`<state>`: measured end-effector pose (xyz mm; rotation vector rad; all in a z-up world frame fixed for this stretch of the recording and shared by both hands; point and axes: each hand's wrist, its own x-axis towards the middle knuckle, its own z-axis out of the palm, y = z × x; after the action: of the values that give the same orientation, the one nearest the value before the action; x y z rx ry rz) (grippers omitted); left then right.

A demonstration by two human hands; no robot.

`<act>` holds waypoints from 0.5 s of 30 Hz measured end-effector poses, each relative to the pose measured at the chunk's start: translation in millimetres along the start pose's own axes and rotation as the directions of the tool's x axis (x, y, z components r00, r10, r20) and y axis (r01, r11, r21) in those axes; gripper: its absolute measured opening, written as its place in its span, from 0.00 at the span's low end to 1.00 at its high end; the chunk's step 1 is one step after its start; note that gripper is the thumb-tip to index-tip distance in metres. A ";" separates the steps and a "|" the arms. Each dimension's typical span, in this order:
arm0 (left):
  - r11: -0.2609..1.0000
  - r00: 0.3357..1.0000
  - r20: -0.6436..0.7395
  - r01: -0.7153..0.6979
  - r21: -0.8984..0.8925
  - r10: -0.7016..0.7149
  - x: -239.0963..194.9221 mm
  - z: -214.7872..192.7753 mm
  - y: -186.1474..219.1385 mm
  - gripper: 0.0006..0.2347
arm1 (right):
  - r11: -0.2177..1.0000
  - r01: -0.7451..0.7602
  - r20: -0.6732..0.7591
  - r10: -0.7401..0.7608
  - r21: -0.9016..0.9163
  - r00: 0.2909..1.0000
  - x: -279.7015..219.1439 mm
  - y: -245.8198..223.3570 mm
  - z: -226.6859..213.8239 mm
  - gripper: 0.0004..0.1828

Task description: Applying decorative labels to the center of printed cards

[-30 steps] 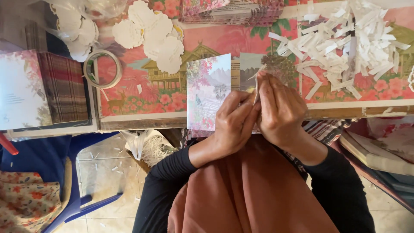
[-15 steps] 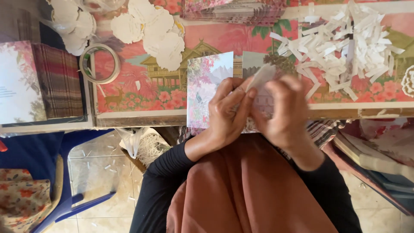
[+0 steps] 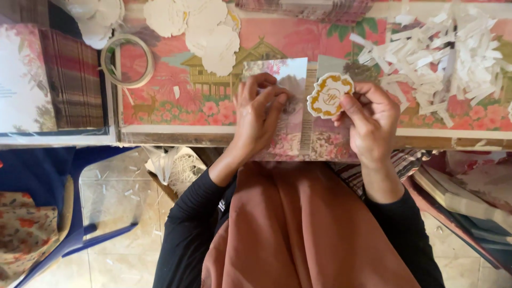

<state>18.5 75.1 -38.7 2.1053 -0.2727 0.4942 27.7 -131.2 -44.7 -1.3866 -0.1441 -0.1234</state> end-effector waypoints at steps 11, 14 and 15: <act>0.980 0.978 0.129 0.145 0.134 -0.162 -12.1 24.2 -12.5 0.11 | 0.919 -0.055 0.153 0.124 -0.391 0.980 -2.1 26.9 9.1 0.10; 0.977 0.984 0.098 0.135 0.164 -0.152 -15.1 28.9 -16.0 0.11 | 0.823 0.190 0.264 -0.051 -0.536 0.963 -3.3 45.7 0.5 0.10; 0.977 0.983 0.101 0.136 0.163 -0.154 -16.5 30.0 -16.8 0.11 | 0.823 0.186 0.262 -0.047 -0.537 0.964 -4.9 40.0 3.6 0.10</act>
<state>17.3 59.3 -73.4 2.2897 -0.1465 0.3183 29.6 -120.4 -83.6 -1.9838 -0.4227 -0.1057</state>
